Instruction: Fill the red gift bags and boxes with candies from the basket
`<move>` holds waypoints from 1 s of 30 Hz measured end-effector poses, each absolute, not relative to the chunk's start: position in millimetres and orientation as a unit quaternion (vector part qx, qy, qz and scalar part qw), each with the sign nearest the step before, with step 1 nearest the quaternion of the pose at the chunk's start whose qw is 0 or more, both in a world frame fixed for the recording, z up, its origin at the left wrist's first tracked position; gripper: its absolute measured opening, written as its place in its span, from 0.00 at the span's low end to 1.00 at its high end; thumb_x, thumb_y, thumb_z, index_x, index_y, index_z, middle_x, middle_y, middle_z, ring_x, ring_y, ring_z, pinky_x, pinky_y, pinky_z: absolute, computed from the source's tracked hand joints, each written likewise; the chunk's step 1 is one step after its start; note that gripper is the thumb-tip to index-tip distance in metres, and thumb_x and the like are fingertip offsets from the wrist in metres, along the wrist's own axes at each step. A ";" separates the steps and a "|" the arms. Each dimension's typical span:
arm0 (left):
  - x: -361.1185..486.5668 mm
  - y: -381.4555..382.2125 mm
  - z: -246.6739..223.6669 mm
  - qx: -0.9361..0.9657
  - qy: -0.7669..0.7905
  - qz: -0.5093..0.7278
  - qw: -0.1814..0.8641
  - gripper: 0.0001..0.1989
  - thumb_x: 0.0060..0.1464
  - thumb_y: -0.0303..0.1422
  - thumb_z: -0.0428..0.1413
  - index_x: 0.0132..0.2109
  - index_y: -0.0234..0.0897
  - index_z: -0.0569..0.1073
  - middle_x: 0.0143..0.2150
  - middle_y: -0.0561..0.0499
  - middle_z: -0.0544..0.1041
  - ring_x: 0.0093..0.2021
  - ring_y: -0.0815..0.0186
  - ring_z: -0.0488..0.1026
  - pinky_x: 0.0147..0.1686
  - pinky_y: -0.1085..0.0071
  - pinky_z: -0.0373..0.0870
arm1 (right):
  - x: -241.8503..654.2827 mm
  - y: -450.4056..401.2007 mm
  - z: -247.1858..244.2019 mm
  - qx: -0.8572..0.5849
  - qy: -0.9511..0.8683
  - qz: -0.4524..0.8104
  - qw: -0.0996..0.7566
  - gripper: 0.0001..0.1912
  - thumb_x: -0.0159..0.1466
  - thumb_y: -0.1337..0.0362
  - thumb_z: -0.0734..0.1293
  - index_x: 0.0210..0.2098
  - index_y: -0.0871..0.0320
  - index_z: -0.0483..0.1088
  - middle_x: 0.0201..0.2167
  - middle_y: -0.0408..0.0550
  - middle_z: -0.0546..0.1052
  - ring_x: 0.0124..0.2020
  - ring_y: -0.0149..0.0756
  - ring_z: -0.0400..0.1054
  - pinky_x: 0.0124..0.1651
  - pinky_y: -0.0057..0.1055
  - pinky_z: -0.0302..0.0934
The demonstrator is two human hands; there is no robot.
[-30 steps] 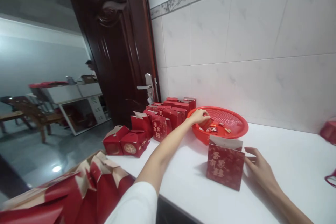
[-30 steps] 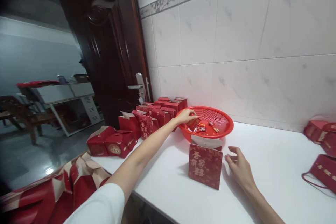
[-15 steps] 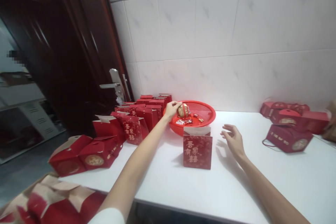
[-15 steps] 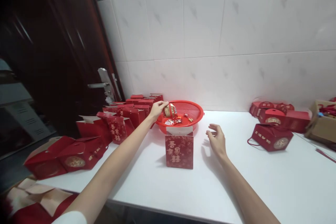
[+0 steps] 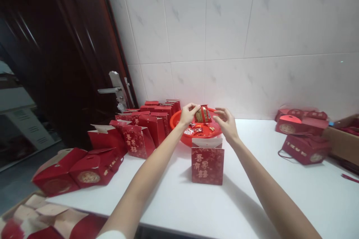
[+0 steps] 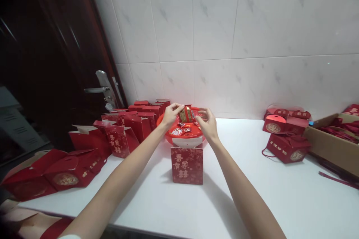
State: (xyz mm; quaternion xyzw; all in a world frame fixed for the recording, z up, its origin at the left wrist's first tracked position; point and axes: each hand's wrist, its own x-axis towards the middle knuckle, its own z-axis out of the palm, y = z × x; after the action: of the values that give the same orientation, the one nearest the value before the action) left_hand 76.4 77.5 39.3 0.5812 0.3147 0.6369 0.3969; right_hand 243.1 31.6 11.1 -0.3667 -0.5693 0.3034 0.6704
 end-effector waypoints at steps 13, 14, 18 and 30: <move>62.6 61.4 41.5 0.521 0.258 0.618 0.529 0.19 0.42 0.41 0.70 0.38 0.36 0.76 0.36 0.52 0.79 0.38 0.68 0.76 0.40 0.73 0.71 | 226.3 48.0 8.7 -0.287 -0.652 0.235 0.661 0.11 0.59 0.62 0.69 0.42 0.53 0.76 0.41 0.47 0.82 0.44 0.43 0.75 0.50 0.41 0.68; 61.4 59.5 42.1 0.514 0.281 0.611 0.532 0.20 0.43 0.43 0.70 0.39 0.36 0.77 0.37 0.51 0.80 0.38 0.67 0.77 0.40 0.72 0.71 | 227.3 47.9 7.6 -0.296 -0.663 0.184 0.663 0.10 0.60 0.64 0.68 0.42 0.53 0.76 0.42 0.47 0.82 0.44 0.42 0.74 0.50 0.41 0.68; 60.6 54.0 44.8 0.504 0.369 0.555 0.550 0.24 0.44 0.50 0.68 0.38 0.33 0.77 0.34 0.46 0.79 0.33 0.63 0.77 0.37 0.67 0.73 | 231.7 49.6 2.5 -0.317 -0.694 -0.014 0.646 0.12 0.64 0.69 0.64 0.42 0.50 0.78 0.43 0.49 0.81 0.45 0.44 0.72 0.51 0.43 0.68; 58.9 80.2 37.3 0.653 0.355 0.493 0.453 0.30 0.41 0.33 0.71 0.53 0.37 0.74 0.48 0.44 0.79 0.48 0.59 0.76 0.47 0.63 0.74 | 251.4 72.3 -3.1 -0.363 -0.521 0.384 0.671 0.24 0.57 0.64 0.65 0.54 0.52 0.69 0.51 0.52 0.78 0.46 0.43 0.75 0.50 0.44 0.70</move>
State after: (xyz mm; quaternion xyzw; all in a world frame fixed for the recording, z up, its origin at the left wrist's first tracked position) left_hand 58.9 80.2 37.3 0.6526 0.3555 0.4929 0.4526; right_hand 251.4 72.3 -3.1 -0.3631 -0.5207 0.3838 0.6706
